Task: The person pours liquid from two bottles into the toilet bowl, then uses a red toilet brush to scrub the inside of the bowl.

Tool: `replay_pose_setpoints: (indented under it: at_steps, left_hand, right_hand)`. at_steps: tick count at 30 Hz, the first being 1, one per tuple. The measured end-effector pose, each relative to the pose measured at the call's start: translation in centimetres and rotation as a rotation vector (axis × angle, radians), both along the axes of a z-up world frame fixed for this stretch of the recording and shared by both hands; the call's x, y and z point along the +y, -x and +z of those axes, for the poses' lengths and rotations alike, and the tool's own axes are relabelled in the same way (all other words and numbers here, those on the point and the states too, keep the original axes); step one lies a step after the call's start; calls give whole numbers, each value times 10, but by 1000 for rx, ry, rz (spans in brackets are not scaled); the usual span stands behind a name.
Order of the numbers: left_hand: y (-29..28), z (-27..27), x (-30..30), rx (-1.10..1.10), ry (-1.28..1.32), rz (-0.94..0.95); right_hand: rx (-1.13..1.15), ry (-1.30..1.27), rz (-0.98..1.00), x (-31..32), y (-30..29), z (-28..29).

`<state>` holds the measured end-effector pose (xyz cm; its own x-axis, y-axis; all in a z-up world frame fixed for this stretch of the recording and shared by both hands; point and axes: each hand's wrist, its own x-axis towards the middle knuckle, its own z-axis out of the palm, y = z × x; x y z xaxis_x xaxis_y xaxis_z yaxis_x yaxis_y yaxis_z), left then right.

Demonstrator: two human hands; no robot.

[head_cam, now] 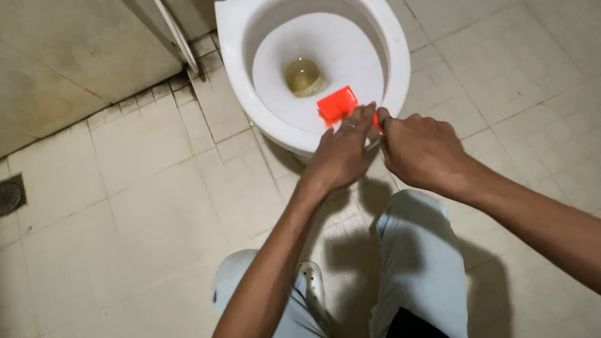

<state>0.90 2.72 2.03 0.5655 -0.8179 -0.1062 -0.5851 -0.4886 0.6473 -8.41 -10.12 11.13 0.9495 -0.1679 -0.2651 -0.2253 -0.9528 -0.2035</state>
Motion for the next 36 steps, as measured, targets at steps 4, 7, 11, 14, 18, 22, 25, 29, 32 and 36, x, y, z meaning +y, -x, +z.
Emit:
replay_pose_setpoints:
  at_steps: [4,7,11,14,18,22,25,29,32,36]
  left_hand:
    - [-26,-28,0,-6,-33,16]
    - [-42,-40,1,-15,-76,19]
    - [-50,-41,-3,-13,-164,54]
    - [-48,-52,-4,-32,-158,79]
    - [-32,-40,-1,-33,-93,79]
    - [-4,2,5,-18,-152,59]
    - [11,2,8,-57,-44,49]
    - [27,16,12,-145,-52,48]
    - [27,22,12,-157,-79,46]
    - [18,3,15,-189,-55,97]
  right_hand:
    - [-69,-21,-5,11,-15,-27]
    - [-73,-22,-33,16,-27,-45]
    - [-142,-20,-46,19,-40,-61]
    - [-140,-24,-65,21,-39,-61]
    - [-105,-40,-63,20,-23,-49]
    - [-58,-42,-45,15,-4,-22]
    - [-28,-50,-22,11,9,-1]
    - [26,-77,-18,12,18,22]
    - [61,-99,-33,13,15,26]
    - [75,-147,-43,6,5,10]
